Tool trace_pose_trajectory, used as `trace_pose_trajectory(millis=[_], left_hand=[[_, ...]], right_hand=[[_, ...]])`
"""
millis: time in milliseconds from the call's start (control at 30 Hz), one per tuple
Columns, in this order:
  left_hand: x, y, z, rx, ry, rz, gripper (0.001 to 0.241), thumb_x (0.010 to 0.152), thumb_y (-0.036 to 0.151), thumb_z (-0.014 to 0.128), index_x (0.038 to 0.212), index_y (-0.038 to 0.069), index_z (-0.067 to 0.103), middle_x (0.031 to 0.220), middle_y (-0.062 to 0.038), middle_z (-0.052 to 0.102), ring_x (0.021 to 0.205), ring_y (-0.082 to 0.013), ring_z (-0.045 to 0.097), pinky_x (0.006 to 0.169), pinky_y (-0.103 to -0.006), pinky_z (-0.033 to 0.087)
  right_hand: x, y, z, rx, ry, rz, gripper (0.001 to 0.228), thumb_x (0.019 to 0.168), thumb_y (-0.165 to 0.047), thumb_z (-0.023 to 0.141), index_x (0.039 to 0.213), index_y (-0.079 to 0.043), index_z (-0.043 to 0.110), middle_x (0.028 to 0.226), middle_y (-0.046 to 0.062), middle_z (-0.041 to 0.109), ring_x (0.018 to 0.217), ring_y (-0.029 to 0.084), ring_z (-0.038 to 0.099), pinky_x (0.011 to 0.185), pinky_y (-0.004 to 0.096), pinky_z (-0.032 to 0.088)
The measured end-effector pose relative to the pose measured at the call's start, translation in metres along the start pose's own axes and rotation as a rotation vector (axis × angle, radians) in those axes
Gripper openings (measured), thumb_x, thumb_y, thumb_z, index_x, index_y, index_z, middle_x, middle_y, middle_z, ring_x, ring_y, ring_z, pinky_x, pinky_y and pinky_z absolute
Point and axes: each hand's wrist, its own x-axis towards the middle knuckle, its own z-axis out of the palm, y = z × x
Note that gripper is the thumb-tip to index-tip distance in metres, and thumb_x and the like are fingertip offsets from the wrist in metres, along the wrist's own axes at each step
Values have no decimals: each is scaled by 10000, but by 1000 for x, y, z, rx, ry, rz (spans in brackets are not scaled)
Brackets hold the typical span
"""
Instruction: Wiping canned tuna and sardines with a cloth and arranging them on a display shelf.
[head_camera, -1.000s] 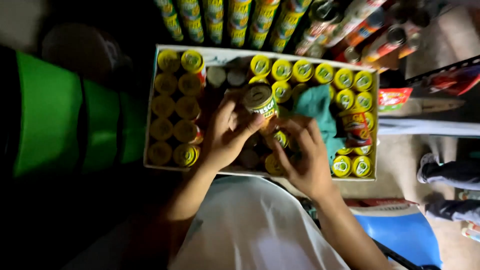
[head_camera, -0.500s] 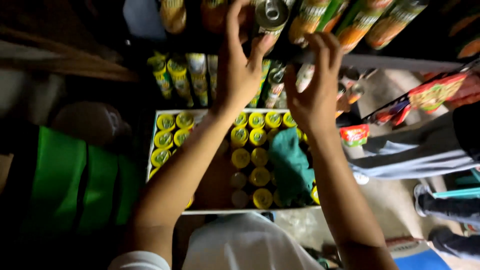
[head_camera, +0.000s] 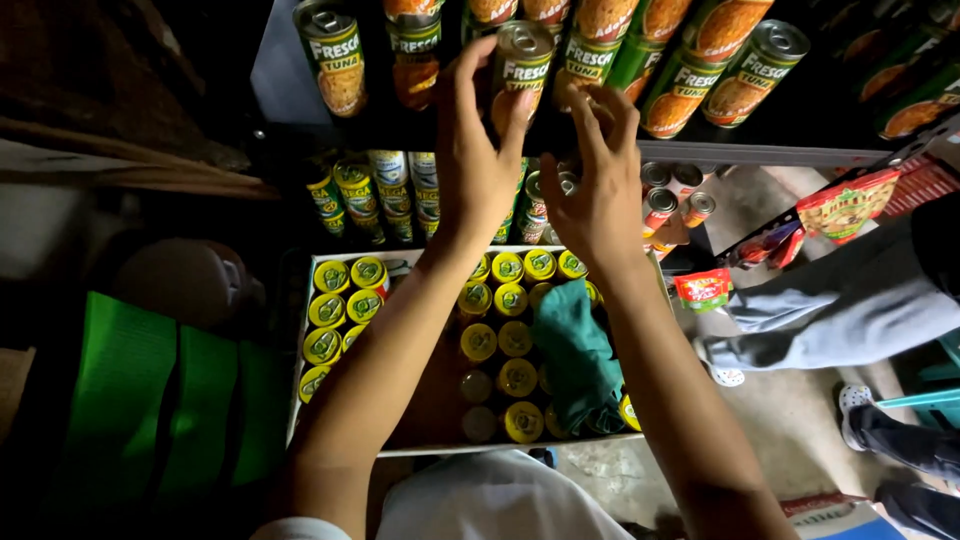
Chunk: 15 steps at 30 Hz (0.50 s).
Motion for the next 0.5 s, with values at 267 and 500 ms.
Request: trace_pose_trajectory(millis=[267,500], left_hand=[[3,-6,8,-6,19,-24,487,1085,174,695,1496,104,444,1392,-134,589,1284,-292,598,1113,-375,482],[3,-20,15,24,41,-33,489,1085,179,686,1499,104,437,1417,-139,596,1287,-284,605,1133,-391,490]], right_hand=[[4,8,7,-102,-21,-3,695,895,-68,778,1532,-83,499,1534,170,410,1336,339,562,1131,492,422],[-2,14,11,-135,-1,-29,635,858,-65,803,1451,-87,574,1510,172,433,1339,345,544,1128,493,396]])
